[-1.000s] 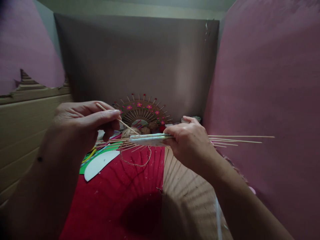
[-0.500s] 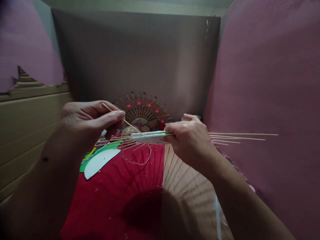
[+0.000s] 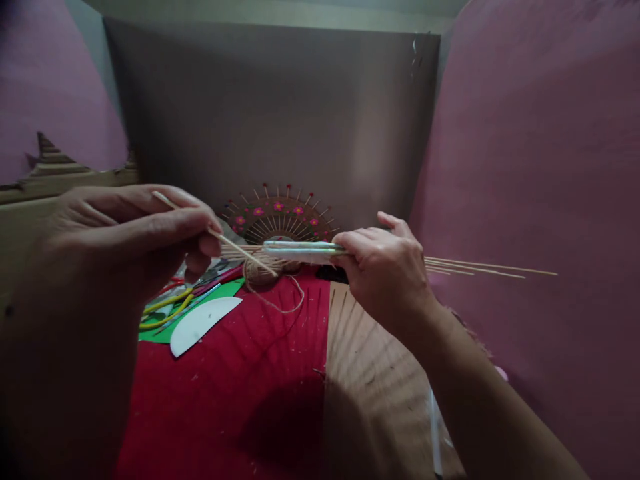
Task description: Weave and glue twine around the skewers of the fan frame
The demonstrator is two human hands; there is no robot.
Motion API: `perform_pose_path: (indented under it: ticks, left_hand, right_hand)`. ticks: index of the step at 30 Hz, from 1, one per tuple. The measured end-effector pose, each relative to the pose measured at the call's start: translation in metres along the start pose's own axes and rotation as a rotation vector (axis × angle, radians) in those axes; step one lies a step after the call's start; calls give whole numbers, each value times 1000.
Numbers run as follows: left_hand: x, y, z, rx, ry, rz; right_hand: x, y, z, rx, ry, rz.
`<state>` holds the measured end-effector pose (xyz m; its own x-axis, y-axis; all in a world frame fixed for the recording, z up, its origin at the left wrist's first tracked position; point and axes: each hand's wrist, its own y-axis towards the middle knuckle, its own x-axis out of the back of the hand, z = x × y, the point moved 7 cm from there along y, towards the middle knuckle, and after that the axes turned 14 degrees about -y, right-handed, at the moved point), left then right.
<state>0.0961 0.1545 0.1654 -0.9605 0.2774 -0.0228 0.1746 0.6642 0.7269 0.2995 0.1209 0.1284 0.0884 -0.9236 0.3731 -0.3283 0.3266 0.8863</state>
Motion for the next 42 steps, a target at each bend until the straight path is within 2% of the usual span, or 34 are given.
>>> perform_pose_path:
  ticks: [2, 5, 6, 8, 10, 11, 14, 16, 19, 22, 25, 27, 28, 30, 34, 35, 37, 40, 42]
  left_hand:
    - [-13, -6, 1, 45, 5, 154]
    - [-47, -26, 15, 36, 176, 493]
    - [-59, -38, 22, -16, 293, 628]
    - [-75, -65, 39, -209, 547, 818]
    - [-77, -94, 66, -278, 806, 990]
    - [-70, -105, 79, -260, 915, 1028]
    - [-32, -122, 91, -291, 1042, 924]
    - [4, -122, 94, -172, 1106, 785]
    - [62, -124, 100, 88, 1207, 630]
    - [114, -130, 99, 193, 1294, 435]
    - [147, -137, 99, 227, 1356, 372]
    - [151, -135, 94, 189, 1437, 357]
    - [147, -130, 89, 160, 1456, 337]
    - [127, -117, 75, 97, 1408, 280]
    - [52, -89, 57, 120, 976, 327]
    - [35, -83, 54, 130, 875, 292]
    - [5, -74, 56, 236, 633, 247]
    - [-29, -69, 83, 601, 33, 187]
    - [-45, -62, 95, 725, -364, 91]
  right_hand:
    - [5, 1, -2, -14, -49, -54]
    - [12, 2, -7, -54, -103, -125]
    - [15, 3, -10, -69, -112, -143]
    - [20, 3, -14, -82, -114, -181]
    - [26, 3, -16, -79, -112, -217]
    - [28, 2, -18, -78, -116, -222]
    - [30, 1, -21, -80, -159, -222]
    - [30, 0, -23, -83, -172, -236]
    - [31, 0, -25, -94, -172, -235]
    - [34, 1, -25, -99, -163, -223]
    - [36, 3, -24, -99, -133, -217]
    - [34, 4, -22, -98, -112, -187]
    - [32, 4, -20, -93, -106, -179]
    - [30, 4, -15, -64, -99, -203]
    - [23, 3, -8, -33, -84, -227]
    - [21, 3, -7, -27, -77, -223]
    - [18, 2, -3, -15, -69, -225]
    - [14, -1, 4, -5, -83, -238]
    - [12, -4, 9, -1, -94, -255]
